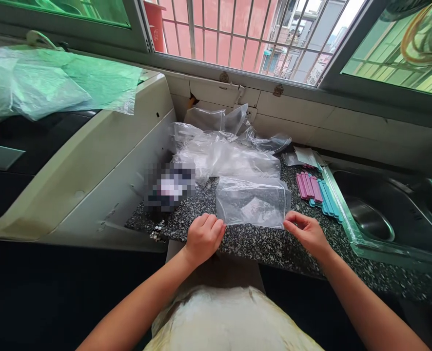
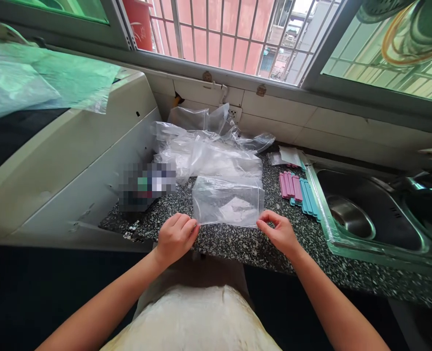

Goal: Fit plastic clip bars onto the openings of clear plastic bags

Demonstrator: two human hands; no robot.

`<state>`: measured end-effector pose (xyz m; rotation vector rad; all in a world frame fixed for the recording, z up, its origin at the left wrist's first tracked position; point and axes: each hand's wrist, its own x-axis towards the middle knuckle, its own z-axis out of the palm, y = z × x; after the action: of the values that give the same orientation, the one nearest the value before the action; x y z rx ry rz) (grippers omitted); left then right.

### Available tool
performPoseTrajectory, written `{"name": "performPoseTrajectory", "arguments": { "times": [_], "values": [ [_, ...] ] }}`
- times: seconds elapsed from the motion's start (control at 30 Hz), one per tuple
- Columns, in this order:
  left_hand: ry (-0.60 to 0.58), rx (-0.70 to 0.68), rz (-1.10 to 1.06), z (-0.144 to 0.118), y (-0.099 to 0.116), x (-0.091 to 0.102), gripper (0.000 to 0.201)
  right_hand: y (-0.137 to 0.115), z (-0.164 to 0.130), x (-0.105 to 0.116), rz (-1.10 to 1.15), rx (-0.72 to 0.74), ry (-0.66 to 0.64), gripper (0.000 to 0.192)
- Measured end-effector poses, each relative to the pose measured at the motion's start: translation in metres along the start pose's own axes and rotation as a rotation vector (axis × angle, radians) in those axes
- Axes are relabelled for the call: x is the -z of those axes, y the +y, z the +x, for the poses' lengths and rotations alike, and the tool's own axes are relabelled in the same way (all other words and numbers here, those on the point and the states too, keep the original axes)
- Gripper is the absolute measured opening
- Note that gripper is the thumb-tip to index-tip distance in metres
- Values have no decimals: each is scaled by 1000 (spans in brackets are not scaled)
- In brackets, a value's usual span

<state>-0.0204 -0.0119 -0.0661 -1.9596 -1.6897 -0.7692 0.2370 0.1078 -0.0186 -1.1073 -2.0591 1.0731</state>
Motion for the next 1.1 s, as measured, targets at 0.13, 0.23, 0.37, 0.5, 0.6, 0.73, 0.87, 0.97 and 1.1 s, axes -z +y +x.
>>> {"name": "performPoseTrajectory", "arguments": {
  "times": [0.13, 0.23, 0.37, 0.5, 0.6, 0.73, 0.87, 0.97, 1.1],
  "values": [
    [83, 3, 44, 10, -10, -1, 11, -14, 8, 3, 96, -63, -5, 33],
    [115, 39, 55, 16, -16, -3, 12, -21, 14, 7, 135, -90, 14, 36],
    [142, 55, 72, 23, -23, -1, 13, -24, 21, 16, 147, -76, 75, 36],
    [182, 25, 76, 27, -31, 7, 11, -27, 27, 25, 158, -67, 137, 36],
    [181, 14, 50, 27, -35, 13, 14, -31, 30, 31, 166, -61, 152, 36],
    [196, 18, 22, 26, -34, 18, 16, -32, 34, 33, 152, -41, 167, 36],
    [220, 50, 12, 28, -30, 22, 12, -29, 34, 33, 201, 30, 231, 36],
    [243, 108, -68, 34, -28, 27, 11, -29, 32, 34, 251, 126, 232, 37],
    [294, 140, -196, 45, -26, 39, 8, -37, 30, 37, 238, 234, 312, 29]
  ]
}}
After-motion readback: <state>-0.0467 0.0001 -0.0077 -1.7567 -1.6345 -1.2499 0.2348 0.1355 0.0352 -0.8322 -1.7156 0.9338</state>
